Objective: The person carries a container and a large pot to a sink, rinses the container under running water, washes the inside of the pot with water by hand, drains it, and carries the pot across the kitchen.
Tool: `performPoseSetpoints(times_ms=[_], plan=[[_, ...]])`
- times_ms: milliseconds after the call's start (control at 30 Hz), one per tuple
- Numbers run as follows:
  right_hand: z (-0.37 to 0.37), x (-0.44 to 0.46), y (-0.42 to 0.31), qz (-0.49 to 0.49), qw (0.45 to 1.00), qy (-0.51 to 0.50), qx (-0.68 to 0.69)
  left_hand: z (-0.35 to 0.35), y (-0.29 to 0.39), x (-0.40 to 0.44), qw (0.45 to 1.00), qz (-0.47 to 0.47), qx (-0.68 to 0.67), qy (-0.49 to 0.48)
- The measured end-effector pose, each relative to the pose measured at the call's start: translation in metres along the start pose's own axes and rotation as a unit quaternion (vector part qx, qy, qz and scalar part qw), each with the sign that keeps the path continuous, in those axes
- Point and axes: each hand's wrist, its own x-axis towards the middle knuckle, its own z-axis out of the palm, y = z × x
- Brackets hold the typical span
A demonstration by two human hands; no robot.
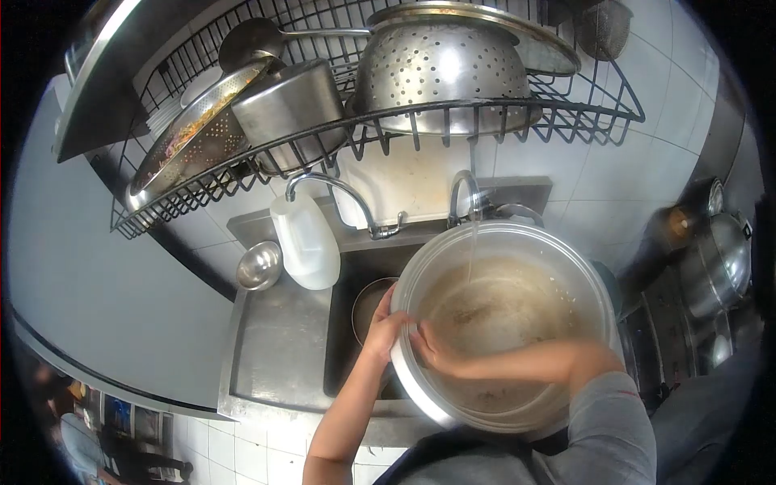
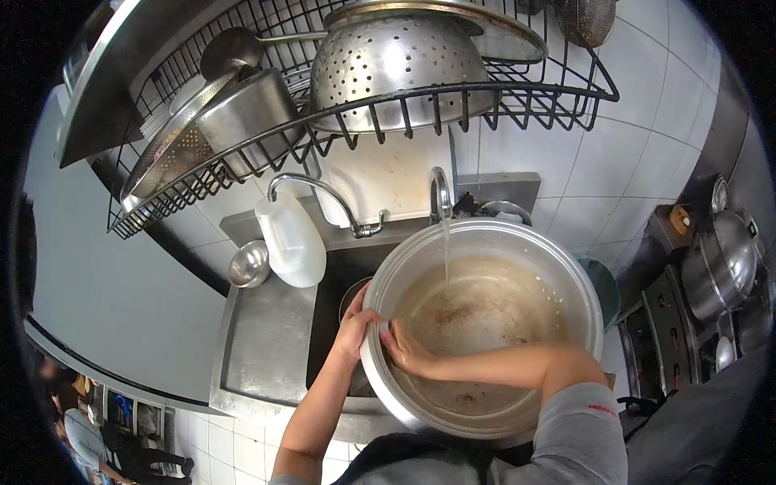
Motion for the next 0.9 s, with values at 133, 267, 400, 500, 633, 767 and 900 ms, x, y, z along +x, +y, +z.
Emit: performPoseSetpoints(times_ms=[133, 267, 400, 500, 633, 767, 900], plan=[[0.006, 0.035, 0.046, 0.15, 0.988, 0.024, 0.035, 0.0, -0.009, 0.006, 0.998, 0.013, -0.058, 0.02], [0.002, 0.023, 0.016, 0.234, 0.97, -0.035, 0.05, 0.009, 0.003, 0.002, 0.999, 0.006, -0.019, 0.046], [-0.06, -0.102, 0.008, 0.005, 0.862, -0.503, -0.055, -0.001, -0.007, 0.0, 0.999, 0.03, 0.019, 0.007], [-0.077, -0.098, 0.002, -0.093, 0.797, -0.527, -0.28, 0.006, -0.002, -0.005, 1.0, 0.021, -0.002, 0.02], [-0.004, -0.046, 0.049, -0.073, 0.847, -0.328, -0.411, 0.008, 0.0, -0.013, 0.999, 0.029, 0.008, 0.025], [-0.054, 0.024, 0.135, 0.165, 0.829, -0.292, -0.448, 0.009, -0.003, -0.02, 0.999, 0.037, 0.013, 0.023], [-0.117, 0.0, 0.144, 0.27, 0.832, -0.125, -0.469, 0.006, -0.01, -0.022, 0.998, 0.055, -0.001, 0.024]])
